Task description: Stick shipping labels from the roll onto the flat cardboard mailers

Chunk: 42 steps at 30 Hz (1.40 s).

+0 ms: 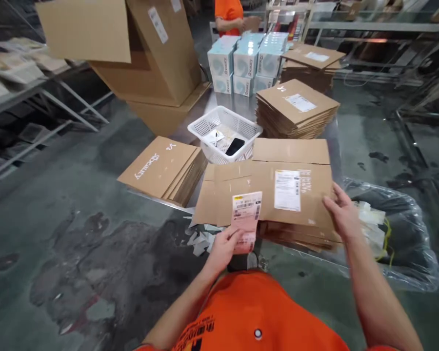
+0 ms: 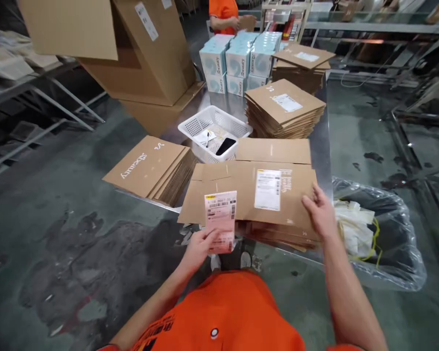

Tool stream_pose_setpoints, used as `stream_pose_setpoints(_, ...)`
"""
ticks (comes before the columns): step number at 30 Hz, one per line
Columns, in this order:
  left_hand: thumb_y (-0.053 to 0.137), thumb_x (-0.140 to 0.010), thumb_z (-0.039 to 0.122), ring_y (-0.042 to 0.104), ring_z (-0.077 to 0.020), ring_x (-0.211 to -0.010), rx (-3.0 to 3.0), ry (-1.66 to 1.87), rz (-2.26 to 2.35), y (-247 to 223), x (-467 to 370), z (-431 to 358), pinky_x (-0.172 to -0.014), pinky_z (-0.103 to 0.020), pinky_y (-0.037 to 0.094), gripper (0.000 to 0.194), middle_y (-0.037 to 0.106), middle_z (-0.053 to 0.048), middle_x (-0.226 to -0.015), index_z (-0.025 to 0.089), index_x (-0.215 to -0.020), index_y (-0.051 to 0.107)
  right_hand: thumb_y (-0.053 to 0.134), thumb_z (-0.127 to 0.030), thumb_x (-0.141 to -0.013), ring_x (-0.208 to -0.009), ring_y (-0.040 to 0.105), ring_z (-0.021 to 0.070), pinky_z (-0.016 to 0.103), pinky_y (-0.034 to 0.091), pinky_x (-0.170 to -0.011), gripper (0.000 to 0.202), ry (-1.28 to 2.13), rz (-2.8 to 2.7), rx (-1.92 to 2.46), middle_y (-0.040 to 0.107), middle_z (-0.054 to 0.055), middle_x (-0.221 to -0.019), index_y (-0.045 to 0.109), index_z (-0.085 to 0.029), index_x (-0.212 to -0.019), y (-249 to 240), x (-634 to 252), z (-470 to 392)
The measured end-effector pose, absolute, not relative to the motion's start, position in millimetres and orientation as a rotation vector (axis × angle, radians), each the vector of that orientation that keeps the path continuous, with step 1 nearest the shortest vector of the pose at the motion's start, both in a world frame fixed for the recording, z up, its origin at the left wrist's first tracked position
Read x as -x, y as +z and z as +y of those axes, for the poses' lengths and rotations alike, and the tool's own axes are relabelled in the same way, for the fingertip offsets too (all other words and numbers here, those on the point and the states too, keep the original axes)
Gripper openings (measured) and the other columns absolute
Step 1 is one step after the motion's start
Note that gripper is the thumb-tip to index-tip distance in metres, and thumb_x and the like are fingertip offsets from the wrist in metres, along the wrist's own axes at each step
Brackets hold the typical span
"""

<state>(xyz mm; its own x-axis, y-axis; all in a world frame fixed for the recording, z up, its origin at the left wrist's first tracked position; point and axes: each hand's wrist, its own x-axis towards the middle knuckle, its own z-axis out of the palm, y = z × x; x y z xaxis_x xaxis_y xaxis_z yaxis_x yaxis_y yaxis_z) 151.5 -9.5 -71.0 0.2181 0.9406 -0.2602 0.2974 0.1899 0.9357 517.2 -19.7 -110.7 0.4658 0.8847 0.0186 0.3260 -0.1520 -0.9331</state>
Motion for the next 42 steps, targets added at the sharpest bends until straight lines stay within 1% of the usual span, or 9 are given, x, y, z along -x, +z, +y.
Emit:
stream_pose_setpoints(4, 0.070, -0.065, 0.054, 0.058, -0.0167, -0.059, -1.015, 0.579, 1.368, -108.5, -163.6, 4.6, -0.057, -0.027, 0.047, 0.043, 0.064, -0.003, -0.060, 0.012, -0.067, 0.068, 0.062, -0.055, -0.076, -0.116, 0.057, 0.0395, 0.049, 0.047, -0.093, 0.069, 0.668, -0.999, 2.028, 0.059, 0.020, -0.129, 0.052, -0.022, -0.136, -120.9, -593.5, -51.7)
stream_pose_setpoints(8, 0.075, -0.056, 0.057, 0.056, -0.0154, -0.057, -0.930, 0.613, 1.462, -125.0, -157.5, 14.0, -0.053, -0.025, 0.044, 0.048, 0.061, -0.002, -0.057, 0.011, -0.065, 0.065, 0.060, -0.058, -0.075, -0.137, 0.031, 0.0428, 0.058, 0.023, -0.112, 0.071, 0.296, -1.431, 1.976, 0.042, 0.023, -0.144, 0.055, -0.014, -0.130, -112.7, -542.6, -16.2)
stream_pose_setpoints(11, 0.074, -0.058, 0.059, 0.057, -0.0158, -0.058, -0.925, 0.567, 1.404, -122.3, -153.2, 5.7, -0.055, -0.026, 0.046, 0.049, 0.062, -0.002, -0.059, 0.011, -0.068, 0.066, 0.060, -0.055, -0.077, -0.133, 0.041, 0.0324, 0.047, 0.038, -0.105, 0.075, 0.760, -1.645, 1.511, 0.040, 0.014, -0.148, 0.043, -0.021, -0.141, -90.4, -451.9, 29.0)
stream_pose_setpoints(13, 0.072, -0.062, 0.058, 0.060, -0.0176, -0.062, -0.930, 0.522, 1.371, -117.7, -152.3, -3.4, -0.058, -0.028, 0.048, 0.048, 0.064, -0.003, -0.063, 0.011, -0.070, 0.067, 0.064, -0.051, -0.074, -0.116, 0.055, 0.0274, 0.038, 0.048, -0.090, 0.067, 1.115, -1.746, 1.280, 0.055, 0.012, -0.134, 0.050, -0.022, -0.133, -77.9, -399.4, 49.9)
stream_pose_setpoints(15, 0.073, -0.064, 0.053, 0.064, -0.0204, -0.071, -0.923, 0.537, 1.298, -110.7, -153.0, -10.0, -0.064, -0.029, 0.051, 0.046, 0.070, -0.007, -0.076, 0.010, -0.082, 0.070, 0.061, -0.051, -0.075, -0.087, 0.062, 0.0217, 0.030, 0.049, -0.070, 0.045, 1.329, -1.810, 1.242, 0.068, 0.007, -0.098, 0.063, -0.019, -0.106, -73.6, -365.9, 59.5)
stream_pose_setpoints(17, 0.078, -0.062, 0.042, 0.065, -0.0232, -0.088, -0.911, 0.666, 1.186, -100.8, -155.7, -10.8, -0.076, -0.031, 0.052, 0.055, 0.071, -0.010, -0.102, 0.012, -0.107, 0.068, 0.053, -0.053, -0.080, -0.064, 0.055, 0.0157, 0.026, 0.041, -0.056, 0.037, 1.396, -1.852, 1.313, 0.061, 0.001, -0.068, 0.062, -0.017, -0.080, -76.0, -351.2, 60.8)
stream_pose_setpoints(20, 0.080, -0.059, 0.027, 0.059, -0.0250, -0.108, -0.889, 0.883, 1.055, -85.4, -163.0, -2.3, -0.092, -0.031, 0.047, 0.075, 0.063, -0.010, -0.124, 0.016, -0.128, 0.055, 0.047, -0.053, -0.083, -0.056, 0.048, 0.0128, 0.024, 0.033, -0.052, 0.040, 1.372, -1.957, 1.340, 0.055, -0.001, -0.059, 0.059, -0.018, -0.071, -80.9, -349.6, 57.4)
stream_pose_setpoints(32, 0.077, -0.058, 0.038, 0.058, -0.0155, -0.066, -0.618, 0.928, 1.266, -116.3, -190.9, 13.5, -0.067, -0.028, 0.046, 0.034, 0.067, -0.004, -0.071, 0.012, -0.078, 0.069, 0.046, -0.045, -0.089, -0.072, 0.061, 0.0181, 0.027, 0.042, -0.063, 0.031, 1.055, -2.229, 1.338, 0.069, 0.006, -0.079, 0.063, -0.020, -0.083, -85.8, -354.0, 66.3)
stream_pose_setpoints(42, 0.074, -0.060, 0.059, 0.045, -0.0099, -0.050, -0.649, 0.993, 1.416, -161.7, -192.3, 14.9, -0.048, -0.023, 0.032, 0.048, 0.053, 0.001, -0.052, 0.014, -0.057, 0.058, 0.044, -0.048, -0.092, -0.070, 0.060, 0.0192, 0.030, 0.042, -0.063, 0.038, 0.801, -2.225, 1.359, 0.069, 0.006, -0.077, 0.066, -0.020, -0.078, -108.3, -366.3, 121.8)
